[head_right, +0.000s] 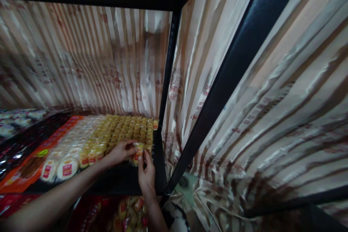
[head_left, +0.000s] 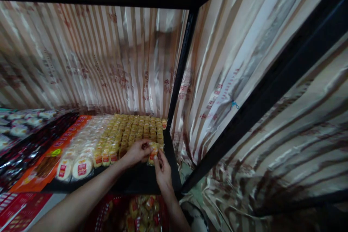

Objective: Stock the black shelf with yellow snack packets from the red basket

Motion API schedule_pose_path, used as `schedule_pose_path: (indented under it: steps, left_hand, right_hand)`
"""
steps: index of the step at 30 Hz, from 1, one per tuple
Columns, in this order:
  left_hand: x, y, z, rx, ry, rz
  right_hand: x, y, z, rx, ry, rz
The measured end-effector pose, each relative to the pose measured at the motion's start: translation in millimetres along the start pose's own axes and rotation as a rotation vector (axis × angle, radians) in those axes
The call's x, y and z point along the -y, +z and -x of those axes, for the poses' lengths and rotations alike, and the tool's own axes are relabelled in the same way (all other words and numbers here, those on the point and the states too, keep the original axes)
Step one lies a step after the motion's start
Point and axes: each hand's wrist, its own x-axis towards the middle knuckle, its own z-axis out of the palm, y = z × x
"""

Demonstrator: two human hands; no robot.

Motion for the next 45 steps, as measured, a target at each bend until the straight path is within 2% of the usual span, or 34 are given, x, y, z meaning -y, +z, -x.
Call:
schedule_pose_path:
  steps: [6, 10, 15, 17, 19, 21, 23, 27, 38, 45]
  left_hand:
    - [-22.0, 0.9, -49.3, -0.188, 0.055, -0.125]
    - [-33.6, 10.2, -84.1, -0.216, 0.108, -0.16]
    - [-39.1, 28.7, -121.1, -0.203, 0.105, -0.161]
    - [-38.8, 34.5, -132.7, -0.222, 0.101, -0.192]
    - [-39.1, 38.1, -142.0, -0.222, 0.108, -0.237]
    - [-40.3, 39.7, -149.4, -0.201, 0.124, -0.305]
    - [-41.5, 40.7, -155.5, -0.178, 0.143, -0.384]
    - [-38.7, 45.4, -167.8, -0.159, 0.174, -0.487]
    - [-15.2, 61.2, -186.7, -0.078, 0.16, -0.672]
    - [2.7, 67.0, -190.8, -0.086, 0.2, -0.705]
  right_hand:
    - [-9.5, -4.9, -32.1, -0.219, -0.113, 0.293]
    - [-13.6, -1.4, -33.6, -0.205, -0.193, 0.329]
    - [1.7, -2.2, -23.7, -0.121, -0.29, 0.332]
    - [4.2, -5.5, -22.2, -0.154, -0.322, 0.358]
    - [-0.6, -8.9, -22.8, -0.24, -0.29, 0.382]
    - [-12.0, -11.0, -24.9, -0.279, -0.215, 0.403]
    - [-25.7, -11.1, -27.2, -0.249, -0.163, 0.422]
    - [-43.5, -8.6, -30.9, -0.182, -0.155, 0.429]
    - [-46.7, -4.9, -37.9, -0.215, -0.116, 0.392]
    - [-48.1, -5.4, -39.0, -0.203, -0.079, 0.389]
